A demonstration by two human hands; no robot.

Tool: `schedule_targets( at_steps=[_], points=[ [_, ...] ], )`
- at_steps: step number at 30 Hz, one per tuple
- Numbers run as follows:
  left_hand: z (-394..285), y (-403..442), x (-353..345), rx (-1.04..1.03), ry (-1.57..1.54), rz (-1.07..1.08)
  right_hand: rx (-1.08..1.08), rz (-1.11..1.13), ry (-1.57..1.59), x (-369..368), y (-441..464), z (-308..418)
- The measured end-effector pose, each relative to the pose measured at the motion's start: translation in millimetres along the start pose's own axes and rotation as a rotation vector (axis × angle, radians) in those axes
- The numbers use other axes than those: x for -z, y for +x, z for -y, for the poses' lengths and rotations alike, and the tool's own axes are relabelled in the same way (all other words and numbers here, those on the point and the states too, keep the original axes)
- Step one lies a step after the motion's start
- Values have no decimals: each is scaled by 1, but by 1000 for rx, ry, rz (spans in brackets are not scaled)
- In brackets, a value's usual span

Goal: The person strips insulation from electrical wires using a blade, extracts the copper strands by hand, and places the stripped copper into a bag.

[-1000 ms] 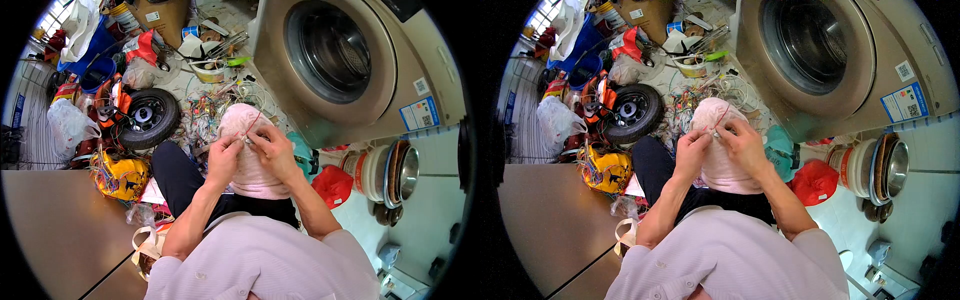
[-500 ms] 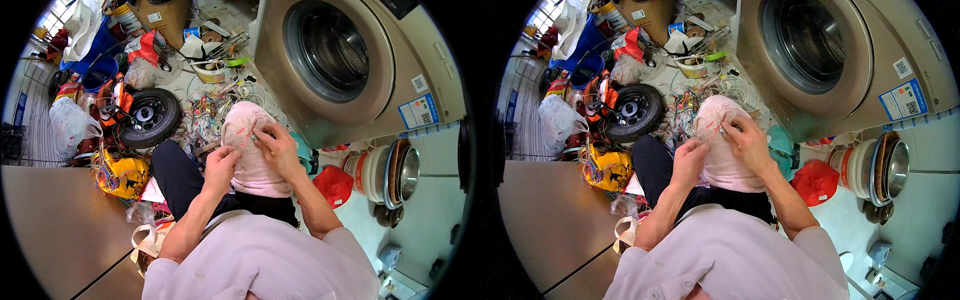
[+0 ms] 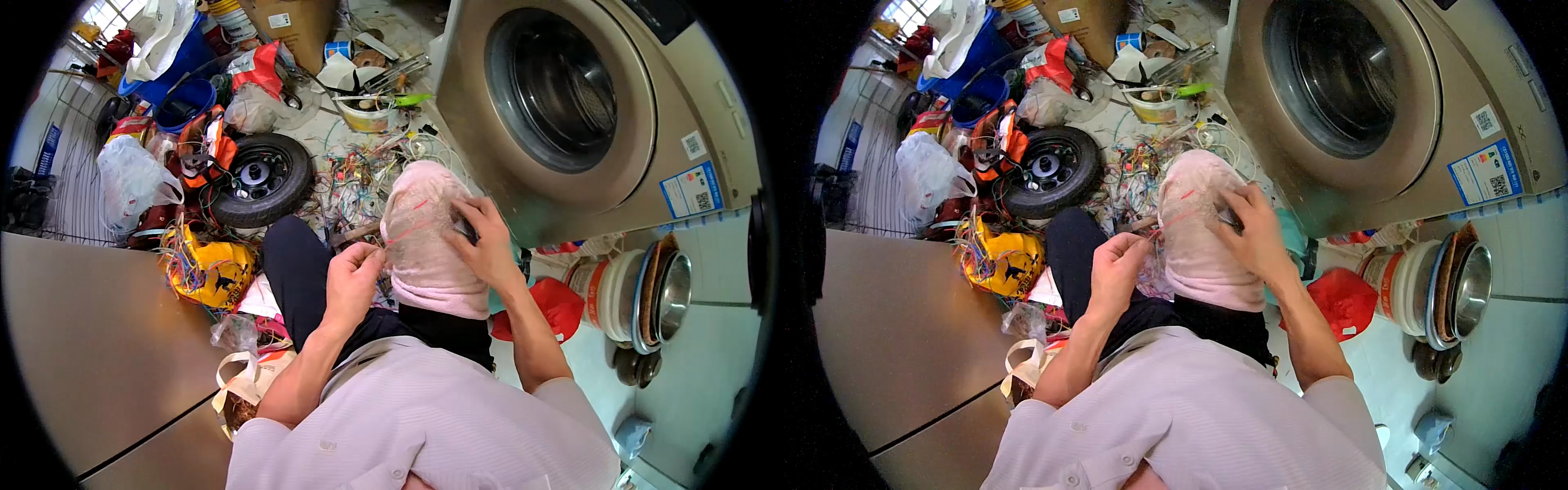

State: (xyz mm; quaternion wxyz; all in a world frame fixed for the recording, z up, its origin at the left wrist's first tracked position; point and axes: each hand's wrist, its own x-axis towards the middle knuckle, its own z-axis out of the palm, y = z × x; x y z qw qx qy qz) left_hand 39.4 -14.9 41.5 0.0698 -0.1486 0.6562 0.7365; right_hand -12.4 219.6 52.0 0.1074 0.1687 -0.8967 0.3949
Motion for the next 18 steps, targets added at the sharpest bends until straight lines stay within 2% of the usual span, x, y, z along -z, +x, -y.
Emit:
schedule_targets(
  at_steps=[2,3,5,6,8,9,11,12,13,14,15,18],
  points=[
    [1,0,8,-69,197,-11,-89,46,108,8,-7,8],
    [-1,0,10,-69,197,-13,-88,47,108,14,-6,10],
    [-6,-1,11,-210,352,-29,-148,264,92,30,-6,14],
    [-13,-2,10,-212,351,-29,-147,263,91,34,-3,20],
    [-25,-5,9,-298,534,-63,-34,106,88,42,3,33],
    [-26,-4,9,-301,533,-65,-31,106,88,46,6,40],
    [-25,-6,9,-470,676,-104,12,33,112,51,11,54],
    [-24,-6,8,-469,677,-107,20,75,101,52,14,59],
    [-23,-6,8,-627,733,-104,20,76,103,48,17,60],
    [-22,-6,7,-786,786,-99,131,131,56,41,22,61],
    [-24,-8,5,-787,785,-98,241,185,7,34,27,63],
    [-30,-14,2,-854,921,-32,259,318,-9,15,35,65]
  ],
)
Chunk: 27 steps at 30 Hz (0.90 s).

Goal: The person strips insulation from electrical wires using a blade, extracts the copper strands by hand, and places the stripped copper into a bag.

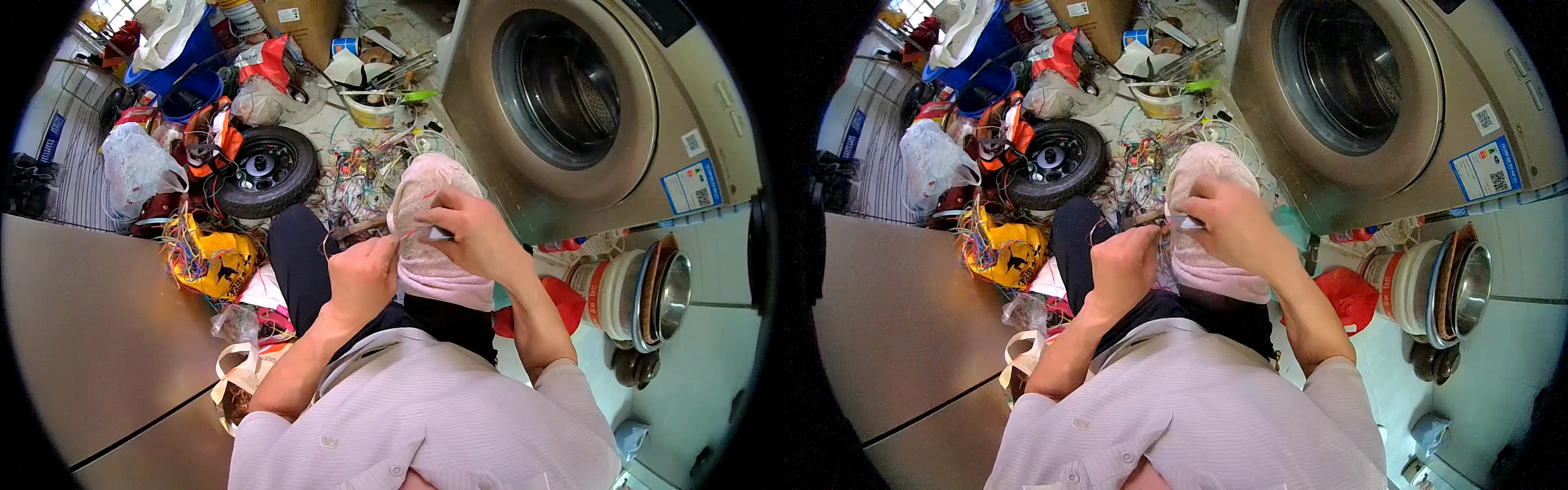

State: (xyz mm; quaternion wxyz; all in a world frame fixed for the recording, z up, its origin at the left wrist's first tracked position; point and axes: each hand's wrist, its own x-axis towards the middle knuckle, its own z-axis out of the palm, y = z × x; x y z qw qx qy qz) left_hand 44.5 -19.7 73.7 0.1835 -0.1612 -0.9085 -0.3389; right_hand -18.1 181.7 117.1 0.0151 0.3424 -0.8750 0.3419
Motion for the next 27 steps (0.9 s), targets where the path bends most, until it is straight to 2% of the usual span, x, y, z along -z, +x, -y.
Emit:
schedule_targets(
  at_steps=[3,6,8,9,11,12,14,15,17,19,22,26,27],
  points=[
    [-1,-3,-1,1,-14,27,16,107,77,-13,4,-9],
    [-1,-2,-5,4,-16,37,12,99,251,-22,1,-20],
    [-2,-1,-12,-35,-85,-51,-104,21,502,-24,-2,-22],
    [-3,-1,-15,-38,-90,-49,-108,19,498,-22,-2,-21],
    [-8,-4,-19,49,-162,-68,-424,-224,582,-19,-5,-19],
    [-11,-5,-19,43,-168,-67,-426,-230,575,-14,-6,-25],
    [-16,-8,-15,229,-343,-67,-580,-386,555,-7,-8,-42],
    [-15,-9,-16,229,-348,-61,-588,-388,553,-5,-10,-41],
    [-11,-7,-19,348,-382,-70,-698,-518,839,1,-6,-37],
    [-10,-3,-21,364,-405,-65,-691,-541,855,-4,-8,-41],
    [1,-6,-32,515,-641,-63,-703,-540,863,-10,-8,-40],
    [14,-3,-34,452,-611,-17,-752,-474,855,-3,-16,-48],
    [10,0,-31,573,-761,8,-774,-477,852,-1,-19,-51]
  ],
)
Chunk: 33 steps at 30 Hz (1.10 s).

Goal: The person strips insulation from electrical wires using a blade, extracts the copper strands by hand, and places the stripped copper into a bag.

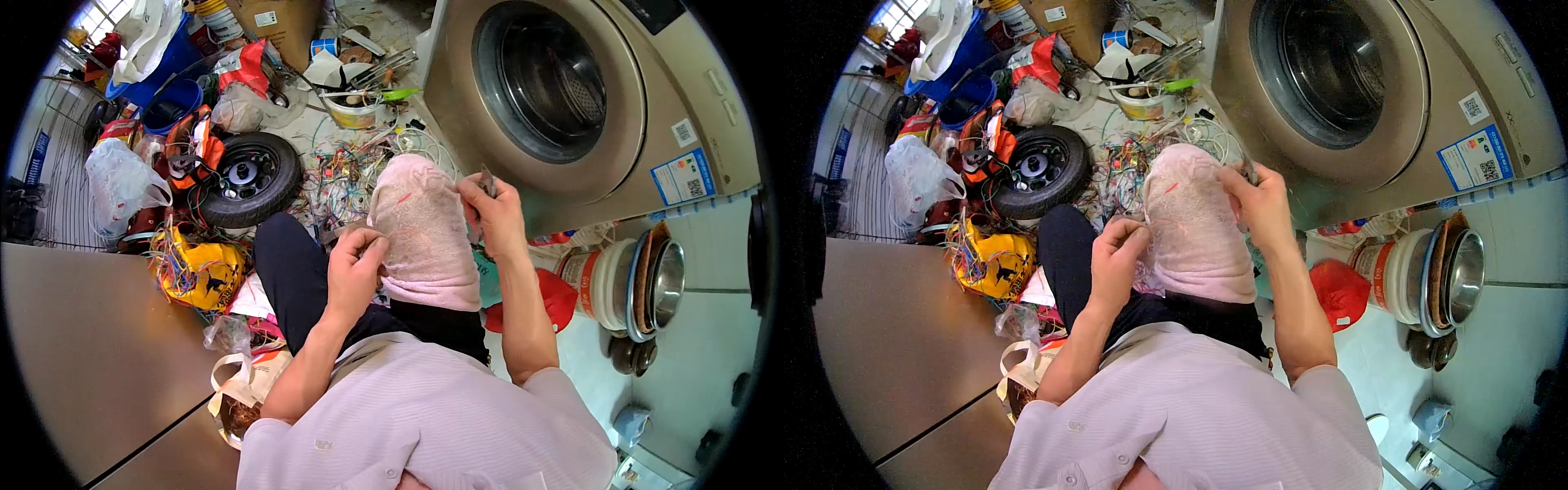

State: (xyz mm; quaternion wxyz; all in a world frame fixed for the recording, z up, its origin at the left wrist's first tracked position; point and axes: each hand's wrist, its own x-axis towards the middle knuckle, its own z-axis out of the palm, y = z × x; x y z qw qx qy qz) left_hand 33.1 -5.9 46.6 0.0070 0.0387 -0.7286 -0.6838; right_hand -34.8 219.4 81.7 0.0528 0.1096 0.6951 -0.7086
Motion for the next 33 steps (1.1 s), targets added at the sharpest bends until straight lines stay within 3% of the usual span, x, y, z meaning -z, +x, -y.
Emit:
schedule_targets(
  at_steps=[1,4,9,14,22,26,27,33],
  points=[
    [-4,1,0,127,-145,19,-16,-13,-5,5,1,0],
    [-7,3,3,236,-382,24,-12,-42,163,17,5,-1],
    [-5,6,23,273,-613,-98,-29,36,403,14,6,2],
    [-6,-7,76,196,-807,-196,-10,99,389,-8,4,4],
    [-28,-66,159,53,-823,-457,3,196,189,-87,-11,14],
    [-42,-124,198,-21,-789,-661,49,333,111,-144,-30,15],
    [-46,-137,205,-68,-831,-711,15,498,110,-147,-29,10],
    [-86,-248,232,-239,-550,-1085,-40,540,132,-190,-46,-13]
  ],
)
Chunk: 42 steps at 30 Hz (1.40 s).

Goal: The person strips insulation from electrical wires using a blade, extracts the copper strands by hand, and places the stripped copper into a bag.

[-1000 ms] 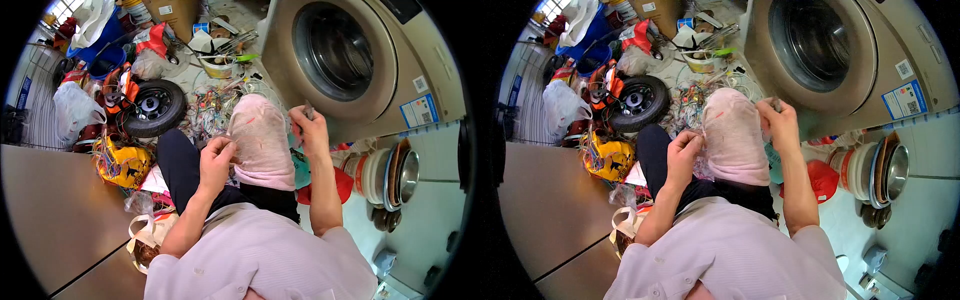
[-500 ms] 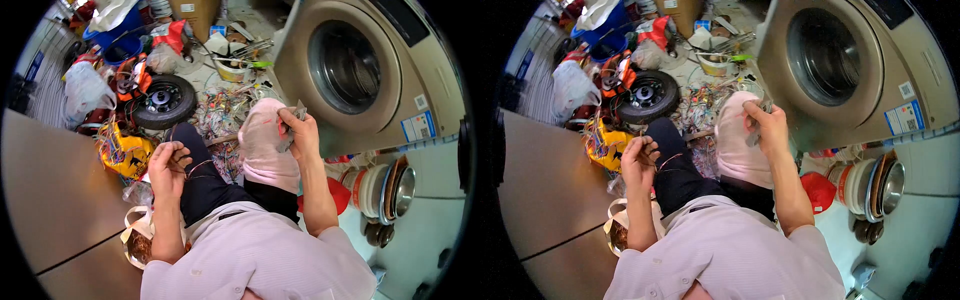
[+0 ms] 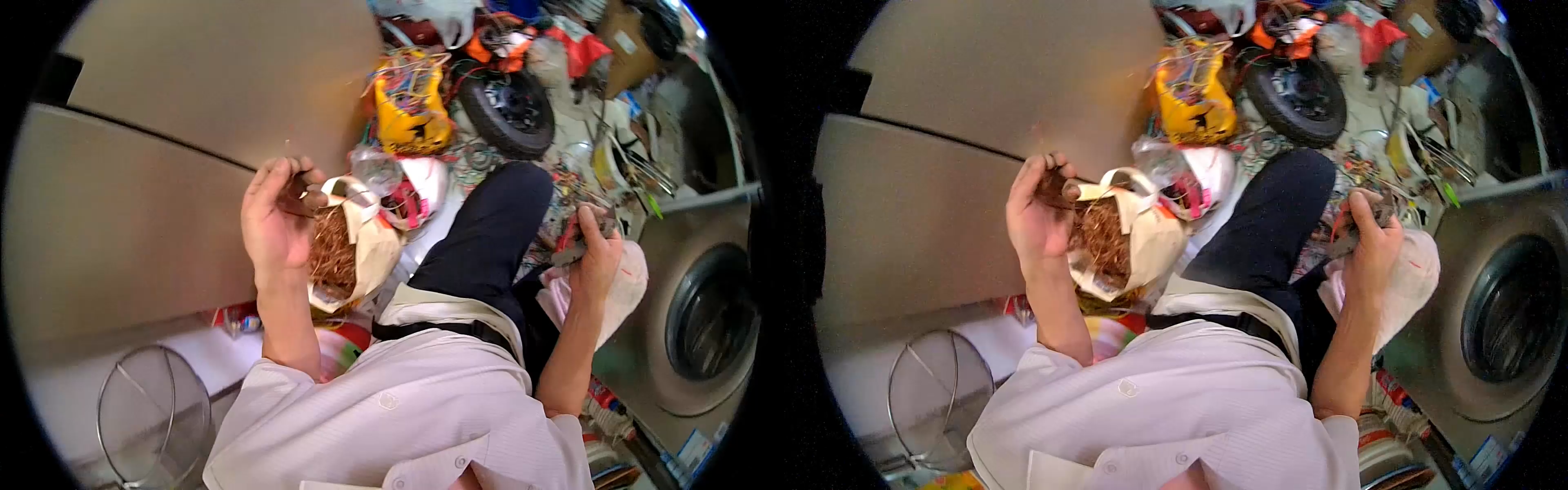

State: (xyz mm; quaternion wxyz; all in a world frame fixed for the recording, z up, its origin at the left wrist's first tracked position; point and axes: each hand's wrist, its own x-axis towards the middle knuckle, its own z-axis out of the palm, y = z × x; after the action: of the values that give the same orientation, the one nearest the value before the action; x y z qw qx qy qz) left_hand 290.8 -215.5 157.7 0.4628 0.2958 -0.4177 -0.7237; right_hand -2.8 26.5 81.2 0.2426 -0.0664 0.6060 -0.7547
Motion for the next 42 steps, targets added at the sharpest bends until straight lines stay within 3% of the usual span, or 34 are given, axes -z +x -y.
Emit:
schedule_targets(
  at_steps=[3,5,7,9,11,13,15,20,21,23,27,29,34,39,42],
  points=[
    [-8,-27,33,-80,40,-239,-9,92,15,-10,1,-6],
    [15,-33,75,-95,62,-265,-9,128,9,-16,0,-2],
    [54,-33,115,47,418,-417,-60,123,-19,-25,-7,8],
    [77,-42,142,183,1228,-497,-53,119,-35,-22,-6,7],
    [71,-53,103,18,1650,-452,6,110,-52,-16,-7,8],
    [78,-49,72,-260,1695,-429,-27,116,-43,-8,-6,6],
    [75,-43,20,-359,1411,-211,-20,114,13,-9,-10,7],
    [108,-53,-99,27,819,447,13,120,81,-11,-22,10],
    [122,-54,-110,150,725,530,27,108,64,-12,-25,10],
    [133,-61,-141,143,769,605,43,82,47,-7,-28,9],
    [159,-54,-155,370,600,743,11,72,-74,-6,-33,9],
    [153,-53,-153,524,545,749,66,51,-60,-4,-31,0],
    [165,-55,-130,643,465,654,101,-17,-14,5,-12,-12],
    [166,-22,-118,578,489,421,85,-11,-65,-3,-4,-8],
    [154,-14,-135,484,549,474,41,62,-65,-17,-3,-8]
  ],
)
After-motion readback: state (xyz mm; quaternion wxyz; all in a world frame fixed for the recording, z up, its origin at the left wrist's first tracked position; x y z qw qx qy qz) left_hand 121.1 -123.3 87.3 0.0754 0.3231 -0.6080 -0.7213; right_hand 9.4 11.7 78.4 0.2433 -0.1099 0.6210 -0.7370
